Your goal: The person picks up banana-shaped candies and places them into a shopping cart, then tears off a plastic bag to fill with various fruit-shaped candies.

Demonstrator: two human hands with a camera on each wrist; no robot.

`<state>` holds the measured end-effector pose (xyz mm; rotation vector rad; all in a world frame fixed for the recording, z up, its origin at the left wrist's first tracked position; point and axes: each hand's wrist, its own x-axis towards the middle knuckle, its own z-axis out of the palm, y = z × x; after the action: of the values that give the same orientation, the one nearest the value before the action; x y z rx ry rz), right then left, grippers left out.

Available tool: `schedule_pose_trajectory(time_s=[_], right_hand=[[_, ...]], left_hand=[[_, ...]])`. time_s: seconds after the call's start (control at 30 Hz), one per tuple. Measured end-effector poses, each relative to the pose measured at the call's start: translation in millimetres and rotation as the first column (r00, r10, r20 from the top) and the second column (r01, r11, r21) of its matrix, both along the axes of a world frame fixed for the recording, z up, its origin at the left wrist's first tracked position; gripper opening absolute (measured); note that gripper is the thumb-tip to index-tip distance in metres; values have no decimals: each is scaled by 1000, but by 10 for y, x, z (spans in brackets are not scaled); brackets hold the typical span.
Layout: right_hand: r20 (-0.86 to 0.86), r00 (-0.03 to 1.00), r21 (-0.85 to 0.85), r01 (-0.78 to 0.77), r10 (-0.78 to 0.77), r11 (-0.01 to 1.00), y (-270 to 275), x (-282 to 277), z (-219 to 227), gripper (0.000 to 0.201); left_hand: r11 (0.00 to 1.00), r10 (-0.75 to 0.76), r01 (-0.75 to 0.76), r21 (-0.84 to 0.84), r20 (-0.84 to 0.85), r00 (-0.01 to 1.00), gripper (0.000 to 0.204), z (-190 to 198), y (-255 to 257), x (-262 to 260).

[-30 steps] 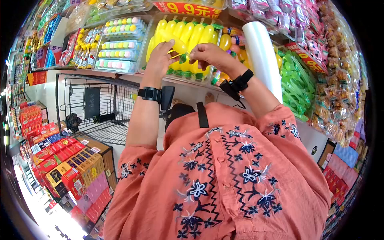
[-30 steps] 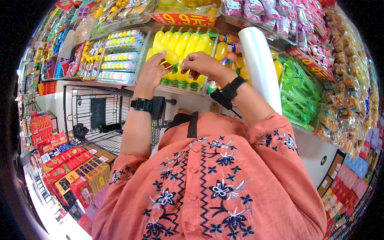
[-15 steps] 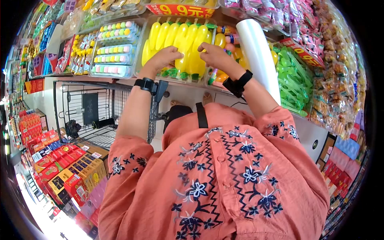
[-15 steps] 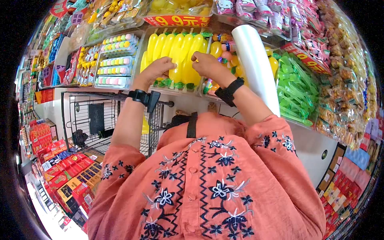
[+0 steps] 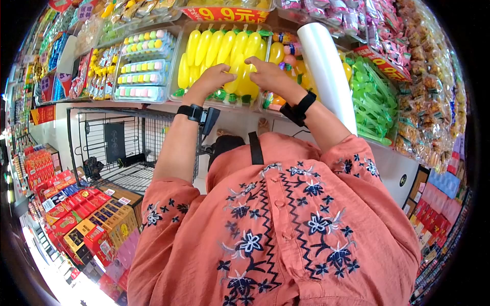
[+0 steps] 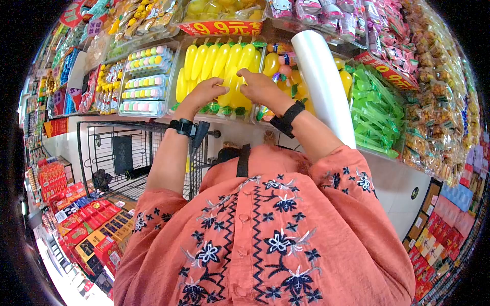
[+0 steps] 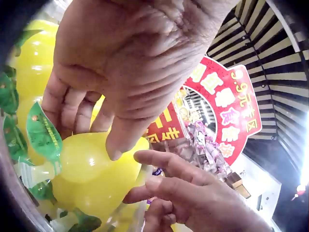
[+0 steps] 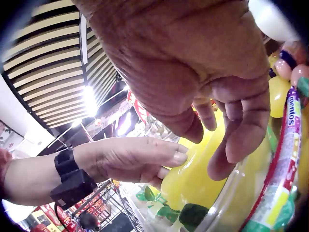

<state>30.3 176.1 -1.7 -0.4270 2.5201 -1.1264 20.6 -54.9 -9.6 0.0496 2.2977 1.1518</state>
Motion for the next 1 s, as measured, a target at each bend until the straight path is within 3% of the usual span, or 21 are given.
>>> schedule_pose_trajectory(time_s=[0.07, 0.13, 0.23, 0.33, 0.43, 0.53, 0.63, 0.73, 0.87, 0.97, 1.0], right_hand=[[125, 992, -12, 5, -3, 1000, -8, 13, 149, 47], [93, 995, -41, -24, 28, 999, 1, 7, 90, 46], [0, 997, -27, -78, 78, 997, -9, -34, -14, 45], [-5, 996, 2, -88, 88, 996, -44, -45, 38, 41], [64, 997, 20, -46, 45, 999, -56, -57, 127, 37], [145, 989, -10, 2, 0, 1000, -62, -49, 252, 35], [177, 984, -70, 29, -16, 997, -63, -34, 221, 35], [165, 986, -79, 23, -10, 997, -23, -62, 162, 35], [177, 984, -149, 47, -21, 988, -24, -94, 123, 37], [68, 998, -169, 22, -10, 985, -13, -150, -31, 37], [121, 992, -174, 50, -29, 984, -8, -137, 41, 37]], left_hand=[[997, -20, 14, -72, -85, 996, 47, -46, -19, 12], [992, -43, 24, -125, -151, 988, 55, -11, 1, 56], [981, 1, -33, -192, -163, 987, 47, 49, 58, 105], [934, -110, -73, -350, -476, 873, 41, 118, 115, 260], [967, 61, -151, -206, -388, 920, 36, 417, 283, 338], [944, -93, -21, -331, -327, 940, 38, 426, 423, 503], [865, -186, 16, -502, -291, 939, 43, 472, 591, 619], [842, -232, 40, -538, -294, 927, 44, 524, 685, 698], [823, -175, -10, -567, -271, 947, 50, 527, 769, 682], [828, -124, -63, -556, -291, 949, 52, 450, 801, 655], [831, -118, -71, -552, -298, 947, 52, 447, 812, 655]])
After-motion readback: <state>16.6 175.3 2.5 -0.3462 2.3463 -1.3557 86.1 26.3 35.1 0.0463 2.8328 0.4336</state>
